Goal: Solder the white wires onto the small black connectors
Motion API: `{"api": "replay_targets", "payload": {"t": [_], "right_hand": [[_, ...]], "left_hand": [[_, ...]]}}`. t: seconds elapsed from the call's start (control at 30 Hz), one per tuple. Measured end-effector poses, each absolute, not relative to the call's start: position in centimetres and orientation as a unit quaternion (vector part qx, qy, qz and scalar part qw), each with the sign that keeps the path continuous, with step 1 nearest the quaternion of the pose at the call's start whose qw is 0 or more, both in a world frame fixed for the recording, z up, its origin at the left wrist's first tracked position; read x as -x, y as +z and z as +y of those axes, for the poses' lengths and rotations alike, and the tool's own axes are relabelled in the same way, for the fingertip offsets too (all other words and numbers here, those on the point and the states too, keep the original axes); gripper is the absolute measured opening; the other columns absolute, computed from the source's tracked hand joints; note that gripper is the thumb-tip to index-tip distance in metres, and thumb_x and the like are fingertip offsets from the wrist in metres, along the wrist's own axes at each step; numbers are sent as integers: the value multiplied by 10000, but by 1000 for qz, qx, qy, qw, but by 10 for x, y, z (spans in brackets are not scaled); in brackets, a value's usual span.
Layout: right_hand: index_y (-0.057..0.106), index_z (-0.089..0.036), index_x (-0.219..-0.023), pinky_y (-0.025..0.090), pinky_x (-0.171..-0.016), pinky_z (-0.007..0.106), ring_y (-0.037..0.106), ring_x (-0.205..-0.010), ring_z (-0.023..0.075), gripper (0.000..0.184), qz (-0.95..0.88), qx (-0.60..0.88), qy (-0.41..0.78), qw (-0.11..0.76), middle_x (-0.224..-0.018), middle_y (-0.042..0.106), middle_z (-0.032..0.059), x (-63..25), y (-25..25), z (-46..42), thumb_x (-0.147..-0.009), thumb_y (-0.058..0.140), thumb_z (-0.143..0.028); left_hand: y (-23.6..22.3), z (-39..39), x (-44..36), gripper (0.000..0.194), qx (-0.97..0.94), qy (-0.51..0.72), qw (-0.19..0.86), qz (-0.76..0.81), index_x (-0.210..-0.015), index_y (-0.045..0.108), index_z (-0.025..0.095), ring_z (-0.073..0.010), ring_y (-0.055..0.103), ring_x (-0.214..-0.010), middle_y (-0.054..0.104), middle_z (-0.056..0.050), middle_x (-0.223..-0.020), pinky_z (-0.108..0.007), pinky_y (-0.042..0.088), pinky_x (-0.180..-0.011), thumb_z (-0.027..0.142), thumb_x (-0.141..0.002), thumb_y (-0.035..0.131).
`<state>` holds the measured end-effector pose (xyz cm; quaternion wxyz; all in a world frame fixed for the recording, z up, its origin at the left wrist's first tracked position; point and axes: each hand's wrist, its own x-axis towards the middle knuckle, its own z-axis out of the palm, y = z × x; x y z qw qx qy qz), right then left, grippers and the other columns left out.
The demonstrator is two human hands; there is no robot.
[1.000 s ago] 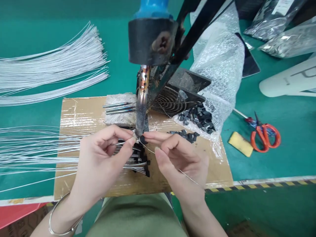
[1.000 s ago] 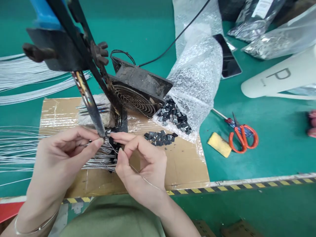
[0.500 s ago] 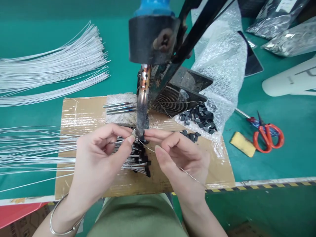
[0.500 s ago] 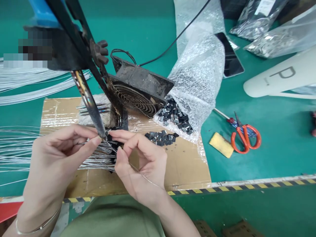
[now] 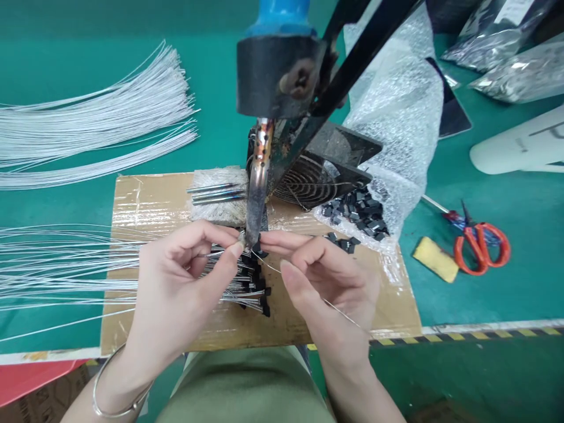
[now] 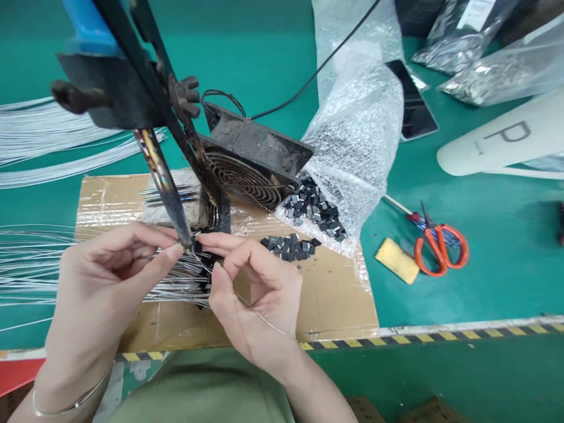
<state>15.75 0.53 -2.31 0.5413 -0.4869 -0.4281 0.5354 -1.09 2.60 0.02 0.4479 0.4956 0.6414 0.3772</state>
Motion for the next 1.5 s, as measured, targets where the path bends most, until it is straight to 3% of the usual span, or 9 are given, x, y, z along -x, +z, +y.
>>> {"api": "replay_targets", "payload": {"t": [0.27,0.87,1.27,1.5], "right_hand": [[631,-227,-773,649,-1019,432,790,-1078,243,198,-428,487,534,543,-1178,818,62,-156,-24,5,-942,701,-151],[651,-232,-787,609,-1028,256,781,-1083,141,211,-423,486,531,551,-1169,816,-11,-155,-25,3,-952,696,-110],[656,-230,-796,606,-1028,235,784,-1083,134,202,-431,478,528,554,-1177,813,-18,-154,-26,3,-944,703,-100],[660,-228,-801,609,-1019,225,785,-1084,131,201,-433,473,522,562,-1176,815,-16,-152,-28,4,-939,698,-88]], "left_hand": [[2,27,7,53,-476,388,446,651,-770,786,231,-93,532,-583,769,1,-838,-260,300,-503,230,-807,825],[-1,27,11,50,-498,379,449,638,-798,783,247,-84,482,-581,732,18,-795,-274,261,-527,222,-835,806],[-1,28,9,65,-492,393,440,640,-769,780,237,-70,452,-554,715,30,-739,-254,259,-506,204,-819,806],[2,27,9,56,-485,392,446,641,-775,786,238,-76,506,-580,761,20,-809,-251,278,-507,203,-811,811]]}}
